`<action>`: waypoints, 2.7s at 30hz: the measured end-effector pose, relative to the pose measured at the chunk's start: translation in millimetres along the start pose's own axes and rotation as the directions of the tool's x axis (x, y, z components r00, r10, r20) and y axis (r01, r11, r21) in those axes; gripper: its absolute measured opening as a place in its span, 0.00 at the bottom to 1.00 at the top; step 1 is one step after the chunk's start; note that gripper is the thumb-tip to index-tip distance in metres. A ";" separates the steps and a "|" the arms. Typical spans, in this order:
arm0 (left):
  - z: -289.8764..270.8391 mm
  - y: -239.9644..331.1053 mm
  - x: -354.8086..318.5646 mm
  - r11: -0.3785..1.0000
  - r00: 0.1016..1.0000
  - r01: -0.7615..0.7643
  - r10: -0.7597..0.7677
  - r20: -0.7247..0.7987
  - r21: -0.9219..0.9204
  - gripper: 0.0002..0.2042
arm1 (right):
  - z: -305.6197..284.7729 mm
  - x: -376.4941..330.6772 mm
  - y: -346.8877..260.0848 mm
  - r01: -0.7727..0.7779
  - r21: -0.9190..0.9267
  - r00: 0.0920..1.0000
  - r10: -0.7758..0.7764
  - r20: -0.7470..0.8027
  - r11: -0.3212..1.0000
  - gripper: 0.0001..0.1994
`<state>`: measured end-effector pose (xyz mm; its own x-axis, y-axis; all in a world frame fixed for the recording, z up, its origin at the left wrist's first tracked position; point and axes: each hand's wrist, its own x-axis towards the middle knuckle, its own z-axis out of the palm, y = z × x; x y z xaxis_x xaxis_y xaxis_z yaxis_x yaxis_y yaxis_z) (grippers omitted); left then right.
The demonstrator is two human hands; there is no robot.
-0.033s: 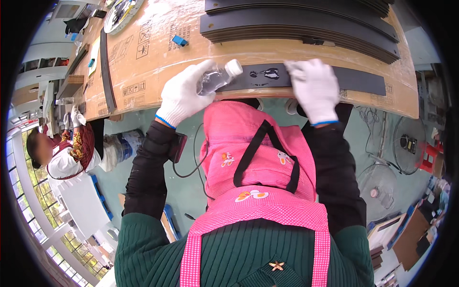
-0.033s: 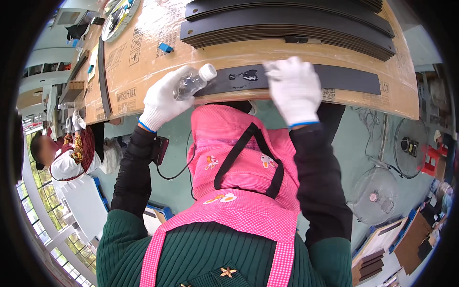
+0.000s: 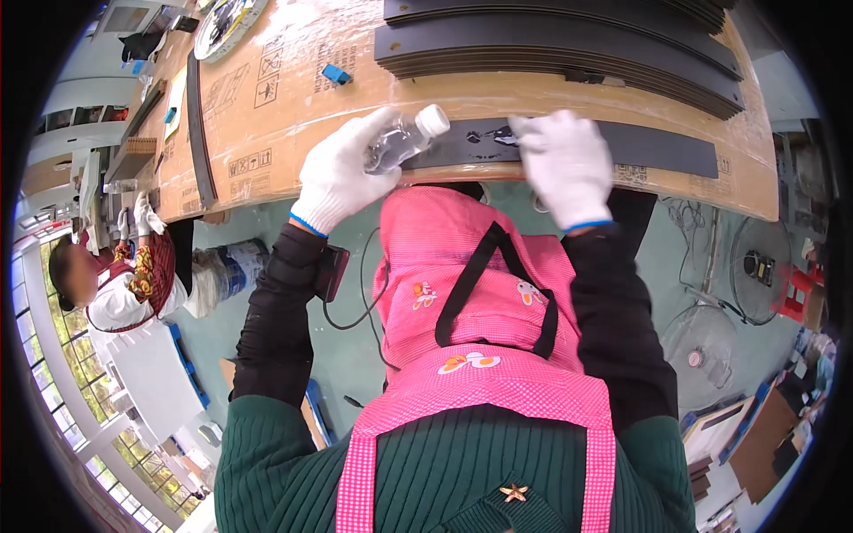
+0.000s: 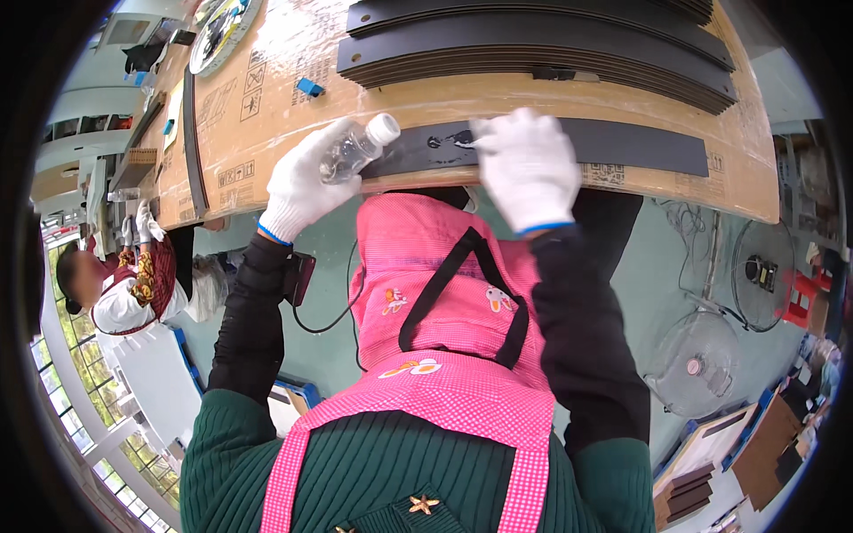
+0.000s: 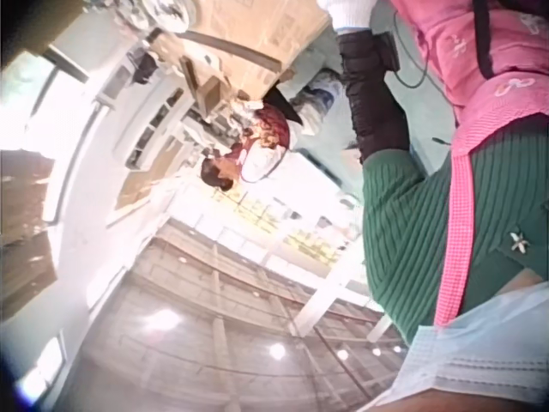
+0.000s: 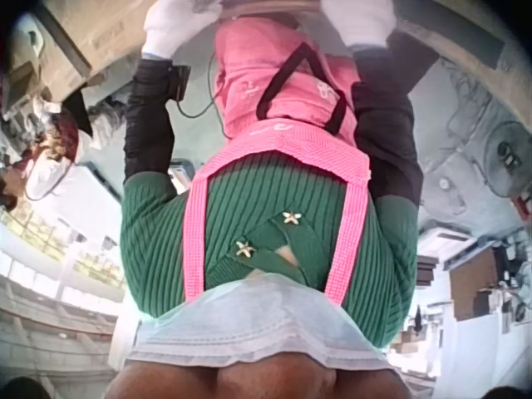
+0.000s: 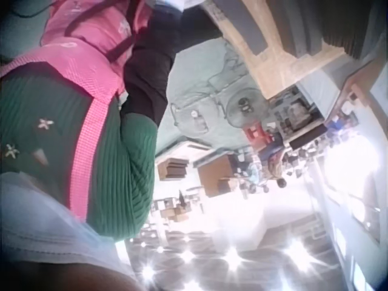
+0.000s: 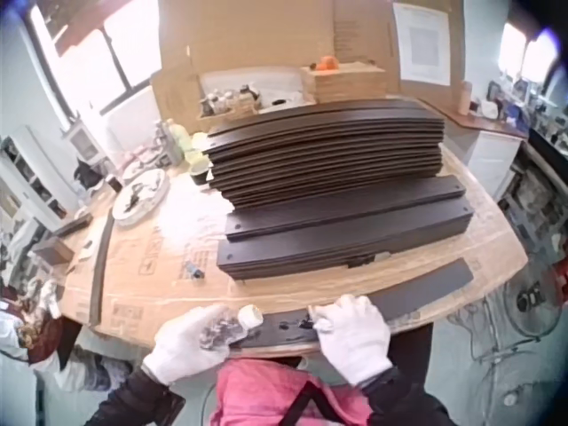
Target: Cleaning and inspecting black metal or plastic strips at a workbench using a cloth and sponge.
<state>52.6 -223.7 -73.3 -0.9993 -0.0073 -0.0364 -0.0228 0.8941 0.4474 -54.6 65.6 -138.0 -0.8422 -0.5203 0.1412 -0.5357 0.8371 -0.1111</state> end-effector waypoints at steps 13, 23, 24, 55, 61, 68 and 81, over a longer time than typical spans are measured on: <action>-5.9 -98.8 -23.4 0.875 0.884 0.112 -0.304 -0.354 -0.471 0.42 | 5.8 0.6 -70.7 -0.021 0.063 0.995 0.027 -0.098 0.998 0.07; 0.6 -119.4 -30.0 0.848 0.865 0.058 -0.307 -0.397 -0.527 0.41 | 4.5 9.8 -76.1 0.091 -0.047 0.993 -0.094 -0.074 0.995 0.06; 5.4 -120.7 -24.8 0.801 0.858 -0.011 -0.300 -0.417 -0.599 0.41 | 9.4 14.0 -107.9 0.111 0.005 0.994 -0.111 -0.024 0.994 0.05; 46.0 -178.6 -7.1 0.797 0.680 -0.082 -0.395 -0.618 -0.599 0.20 | 25.9 53.3 -209.0 0.236 0.293 0.968 -0.251 0.017 0.927 0.06; 42.5 -156.8 -0.9 0.755 0.671 -0.062 -0.453 -0.587 -0.653 0.20 | 6.0 35.4 -117.3 -0.004 0.098 0.988 0.019 -0.151 0.995 0.05; 62.8 -188.0 -10.0 0.610 0.712 -0.202 -0.446 -0.543 -0.766 0.19 | 31.3 58.1 -183.4 0.125 0.369 0.991 -0.130 -0.011 0.921 0.11; 70.7 -207.4 -6.1 0.756 0.515 -0.071 -0.531 -0.673 -0.650 0.21 | -9.3 1.8 18.0 -0.093 -0.255 0.982 0.046 -0.185 0.962 0.09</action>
<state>65.5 -377.4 -229.1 -0.5218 -0.7800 0.3454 0.0342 0.3854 0.9221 -65.2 81.2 -130.6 -0.8402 -0.4407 0.3159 -0.4215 0.8974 0.1305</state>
